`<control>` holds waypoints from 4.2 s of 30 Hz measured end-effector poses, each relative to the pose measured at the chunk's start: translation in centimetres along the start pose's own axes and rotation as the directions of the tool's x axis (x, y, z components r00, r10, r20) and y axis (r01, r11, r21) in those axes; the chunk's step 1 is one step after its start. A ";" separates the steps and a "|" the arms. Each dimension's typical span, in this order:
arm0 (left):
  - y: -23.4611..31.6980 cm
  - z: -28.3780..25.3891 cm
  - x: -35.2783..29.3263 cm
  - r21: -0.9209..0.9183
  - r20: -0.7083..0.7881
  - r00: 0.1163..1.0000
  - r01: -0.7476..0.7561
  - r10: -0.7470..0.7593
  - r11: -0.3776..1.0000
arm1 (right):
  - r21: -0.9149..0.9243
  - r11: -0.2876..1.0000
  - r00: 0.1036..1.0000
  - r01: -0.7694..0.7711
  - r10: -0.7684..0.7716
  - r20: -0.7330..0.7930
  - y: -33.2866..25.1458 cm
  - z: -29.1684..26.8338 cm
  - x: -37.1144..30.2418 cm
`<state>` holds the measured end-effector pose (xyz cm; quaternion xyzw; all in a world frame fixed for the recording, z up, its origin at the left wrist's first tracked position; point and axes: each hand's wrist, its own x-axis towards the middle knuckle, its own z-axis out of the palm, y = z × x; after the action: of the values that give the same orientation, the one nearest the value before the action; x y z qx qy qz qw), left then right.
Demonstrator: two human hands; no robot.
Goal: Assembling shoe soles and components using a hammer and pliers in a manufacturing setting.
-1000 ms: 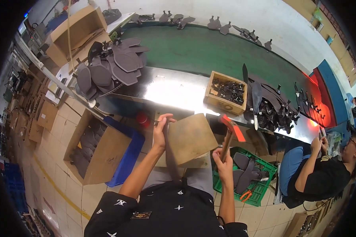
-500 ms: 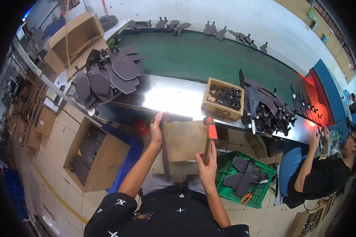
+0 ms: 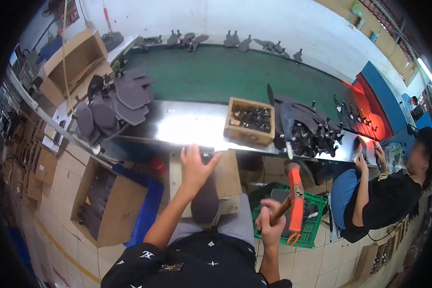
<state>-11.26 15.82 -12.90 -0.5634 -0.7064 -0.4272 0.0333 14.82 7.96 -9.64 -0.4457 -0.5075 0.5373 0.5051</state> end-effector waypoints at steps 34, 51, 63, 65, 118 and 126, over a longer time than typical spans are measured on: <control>10.8 -8.3 4.0 -0.075 -0.106 0.532 -0.847 0.840 0.526 | 0.187 0.974 0.957 0.128 -0.171 0.234 -7.3 1.2 6.3; 6.3 -12.2 -2.0 -0.740 0.103 0.924 -0.176 0.368 0.650 | 0.253 0.962 0.870 -0.103 -0.037 0.492 -6.8 5.5 3.5; -2.4 -3.5 0.5 -0.532 0.293 0.955 0.190 -0.031 0.825 | -0.158 0.968 0.885 0.195 -0.104 0.453 -1.7 9.6 12.0; -2.3 -3.5 0.0 -0.549 0.303 0.951 0.231 -0.066 0.803 | -0.158 0.962 0.866 0.221 -0.119 0.486 -0.5 10.2 13.2; -3.7 -3.8 -0.7 -0.673 0.350 0.937 0.258 -0.008 0.693 | -0.436 0.735 0.835 0.519 -0.326 0.443 -5.9 10.5 5.3; -3.7 -4.0 -1.1 -0.646 0.318 0.948 0.219 -0.004 0.731 | -0.448 0.727 0.820 0.519 -0.277 0.501 -4.6 11.0 6.2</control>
<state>-15.62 12.47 -13.04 -0.5503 -0.5334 -0.5656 -0.3045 3.74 12.96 -3.90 -0.3327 -0.8207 0.3166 0.3399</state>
